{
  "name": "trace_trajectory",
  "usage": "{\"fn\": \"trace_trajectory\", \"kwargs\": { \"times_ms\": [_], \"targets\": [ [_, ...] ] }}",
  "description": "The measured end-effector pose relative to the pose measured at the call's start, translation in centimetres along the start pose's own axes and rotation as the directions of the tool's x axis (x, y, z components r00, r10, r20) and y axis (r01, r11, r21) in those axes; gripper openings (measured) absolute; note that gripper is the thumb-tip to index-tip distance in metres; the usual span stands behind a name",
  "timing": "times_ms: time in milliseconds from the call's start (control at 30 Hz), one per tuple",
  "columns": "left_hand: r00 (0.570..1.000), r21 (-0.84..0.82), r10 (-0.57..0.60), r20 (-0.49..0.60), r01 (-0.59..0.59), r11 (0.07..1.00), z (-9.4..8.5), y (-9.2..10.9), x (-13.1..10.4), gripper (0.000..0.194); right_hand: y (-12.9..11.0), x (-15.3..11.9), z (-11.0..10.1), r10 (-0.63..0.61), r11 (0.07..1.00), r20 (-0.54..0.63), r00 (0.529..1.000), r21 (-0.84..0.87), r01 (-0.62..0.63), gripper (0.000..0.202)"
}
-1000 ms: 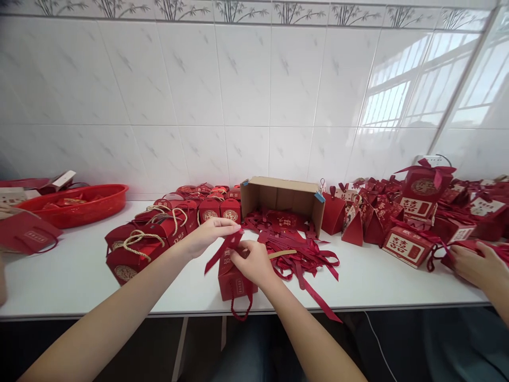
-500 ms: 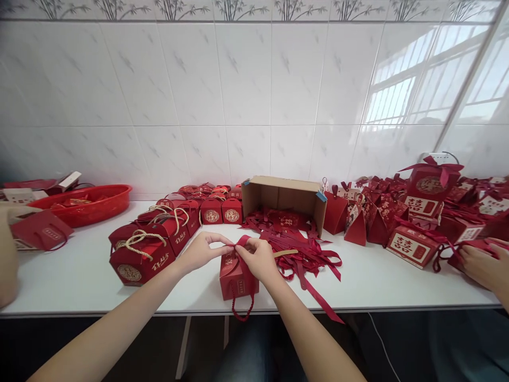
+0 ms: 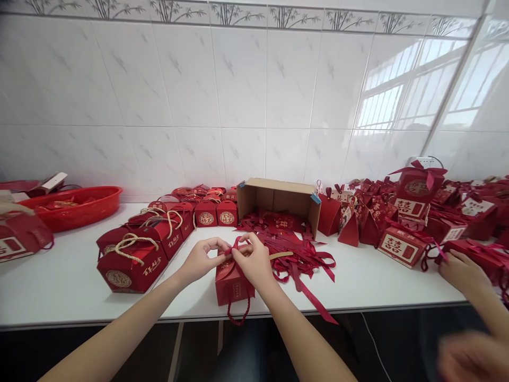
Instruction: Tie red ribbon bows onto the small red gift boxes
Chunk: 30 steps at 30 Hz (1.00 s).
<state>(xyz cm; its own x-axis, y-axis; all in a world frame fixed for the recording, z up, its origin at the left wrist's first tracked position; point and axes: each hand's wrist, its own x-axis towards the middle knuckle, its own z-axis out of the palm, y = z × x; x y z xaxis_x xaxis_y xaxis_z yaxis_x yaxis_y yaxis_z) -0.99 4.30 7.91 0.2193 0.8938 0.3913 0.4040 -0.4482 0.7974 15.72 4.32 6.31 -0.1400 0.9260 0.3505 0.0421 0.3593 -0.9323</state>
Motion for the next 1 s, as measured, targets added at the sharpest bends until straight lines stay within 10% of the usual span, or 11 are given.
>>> {"fn": "trace_trajectory", "kwargs": {
  "times_ms": [733, 1000],
  "targets": [
    [0.992, 0.114, 0.091, -0.088, -0.081, 0.99, 0.3, 0.1, -0.2, 0.005, 0.0, -0.7, -0.2, -0.22, 0.894, 0.032, 0.975, -0.392, 0.215, 0.023],
    [0.975, 0.21, 0.17, -0.145, -0.138, 0.968, 0.9, -0.1, -0.3, 0.002, 0.8, -0.1, -0.2, 0.008, 0.967, -0.09, 0.996, -0.253, -0.031, 0.012]
  ]
}}
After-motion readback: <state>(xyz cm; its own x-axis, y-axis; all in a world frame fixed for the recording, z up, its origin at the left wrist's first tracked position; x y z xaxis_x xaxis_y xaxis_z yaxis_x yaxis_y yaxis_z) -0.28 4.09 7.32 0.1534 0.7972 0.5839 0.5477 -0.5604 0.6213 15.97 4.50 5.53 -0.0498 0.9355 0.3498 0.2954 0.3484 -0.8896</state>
